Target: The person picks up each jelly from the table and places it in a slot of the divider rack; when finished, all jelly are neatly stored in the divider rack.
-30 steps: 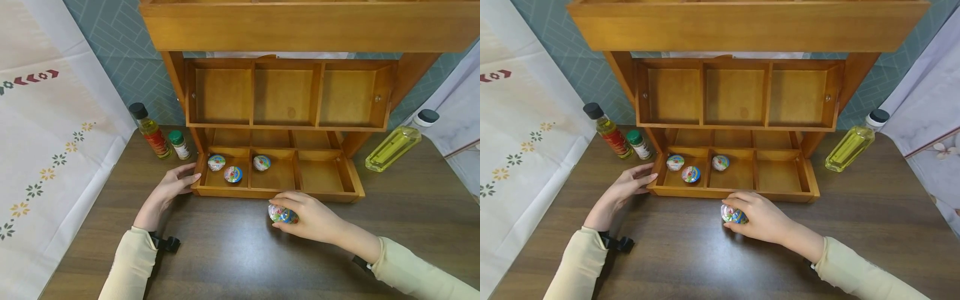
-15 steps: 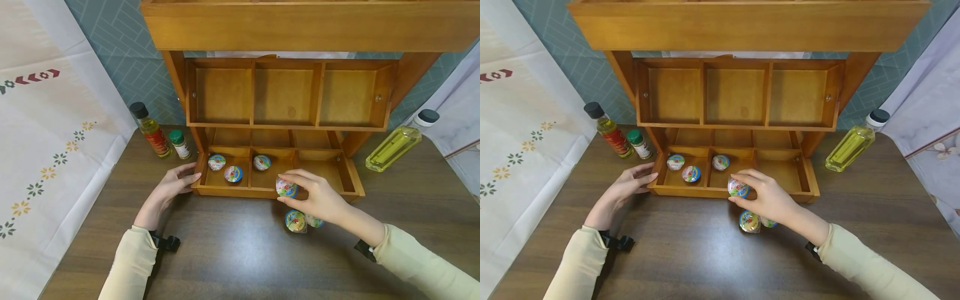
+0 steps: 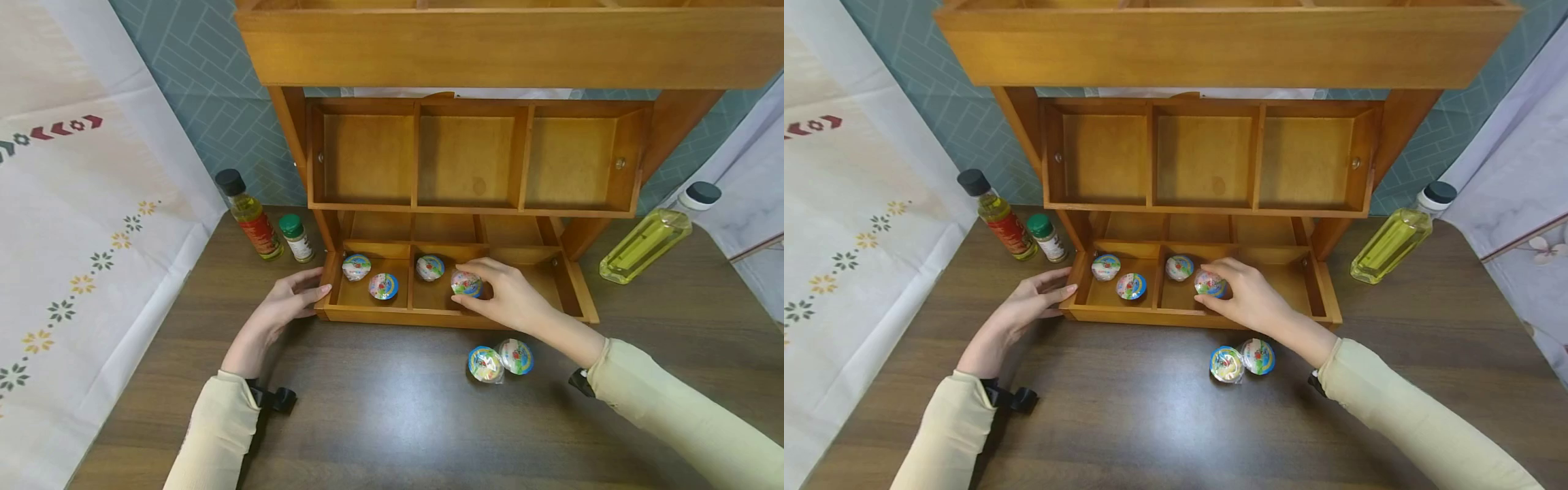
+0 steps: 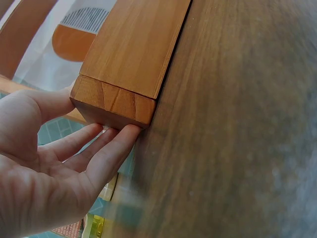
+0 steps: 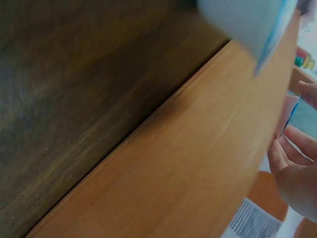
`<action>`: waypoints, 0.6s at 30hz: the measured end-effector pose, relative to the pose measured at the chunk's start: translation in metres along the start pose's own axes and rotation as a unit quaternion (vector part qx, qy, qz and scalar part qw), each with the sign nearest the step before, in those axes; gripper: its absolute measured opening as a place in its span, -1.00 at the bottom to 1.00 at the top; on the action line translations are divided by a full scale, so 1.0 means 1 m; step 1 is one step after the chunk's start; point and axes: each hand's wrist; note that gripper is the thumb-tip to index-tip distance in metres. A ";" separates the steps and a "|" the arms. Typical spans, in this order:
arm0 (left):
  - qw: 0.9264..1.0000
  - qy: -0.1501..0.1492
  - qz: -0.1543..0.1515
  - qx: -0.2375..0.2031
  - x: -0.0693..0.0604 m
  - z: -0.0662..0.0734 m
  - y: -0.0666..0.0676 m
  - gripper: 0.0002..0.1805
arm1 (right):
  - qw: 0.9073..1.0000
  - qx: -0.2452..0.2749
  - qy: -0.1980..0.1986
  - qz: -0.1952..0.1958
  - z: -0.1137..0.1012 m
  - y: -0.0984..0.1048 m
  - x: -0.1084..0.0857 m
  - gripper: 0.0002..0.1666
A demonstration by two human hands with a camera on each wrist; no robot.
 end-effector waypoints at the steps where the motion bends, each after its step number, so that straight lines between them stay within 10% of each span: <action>1: 1.000 -0.002 0.000 0.000 0.000 0.000 0.000 -0.27 | 1.000 -0.004 -0.007 -0.005 0.002 -0.001 0.002 -0.37; 18: 1.000 -0.001 -0.005 -0.006 -0.002 0.001 0.001 -0.26 | 0.991 -0.022 -0.064 -0.115 0.016 -0.007 0.021 -0.36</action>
Point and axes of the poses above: each hand's wrist, its own x-axis towards the middle knuckle, its own y-axis out of the back of the hand, z = x × y, and after that the axes turned 6 degrees about x, right-handed
